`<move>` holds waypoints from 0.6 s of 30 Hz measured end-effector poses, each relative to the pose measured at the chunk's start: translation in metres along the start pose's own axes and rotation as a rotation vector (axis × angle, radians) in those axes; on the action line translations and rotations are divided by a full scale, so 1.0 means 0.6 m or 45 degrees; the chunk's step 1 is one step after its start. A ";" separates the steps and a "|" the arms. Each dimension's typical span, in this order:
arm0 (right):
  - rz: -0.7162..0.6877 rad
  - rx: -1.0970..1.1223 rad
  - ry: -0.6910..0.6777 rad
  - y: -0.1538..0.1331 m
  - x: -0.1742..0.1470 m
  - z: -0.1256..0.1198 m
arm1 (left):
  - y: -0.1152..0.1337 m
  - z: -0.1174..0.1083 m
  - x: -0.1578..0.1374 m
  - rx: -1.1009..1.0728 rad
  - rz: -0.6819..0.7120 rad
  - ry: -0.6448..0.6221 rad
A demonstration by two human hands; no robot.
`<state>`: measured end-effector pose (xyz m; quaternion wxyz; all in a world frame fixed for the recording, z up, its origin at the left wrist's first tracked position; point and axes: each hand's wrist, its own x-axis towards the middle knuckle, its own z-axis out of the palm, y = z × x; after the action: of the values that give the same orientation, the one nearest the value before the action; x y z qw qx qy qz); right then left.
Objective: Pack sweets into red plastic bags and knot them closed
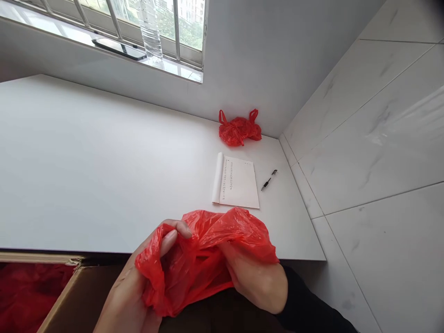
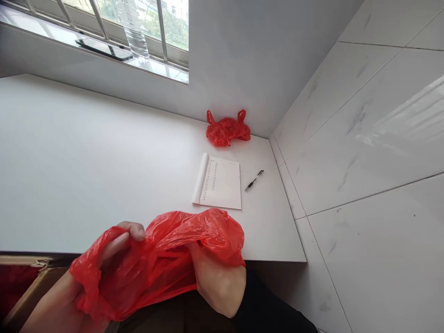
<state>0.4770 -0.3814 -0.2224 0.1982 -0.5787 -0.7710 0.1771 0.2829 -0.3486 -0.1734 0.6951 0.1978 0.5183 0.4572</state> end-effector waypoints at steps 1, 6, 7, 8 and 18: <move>-0.012 -0.073 -0.020 0.004 -0.001 -0.001 | -0.002 -0.002 0.001 0.005 0.008 -0.013; -0.005 -0.158 -0.104 0.013 0.001 -0.002 | -0.004 -0.011 0.003 -0.035 0.059 -0.001; 0.008 -0.150 -0.116 0.015 0.000 0.003 | -0.002 -0.010 0.004 -0.043 0.057 0.009; 0.008 -0.136 -0.114 0.019 -0.001 0.009 | 0.000 -0.007 0.004 -0.051 0.057 0.017; -0.413 -0.331 -0.147 0.049 0.006 0.004 | 0.006 0.013 0.011 -0.070 0.065 -0.007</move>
<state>0.4993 -0.3703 -0.2387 0.1031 -0.4568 -0.8804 0.0747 0.2887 -0.3396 -0.1716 0.6899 0.1928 0.4985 0.4883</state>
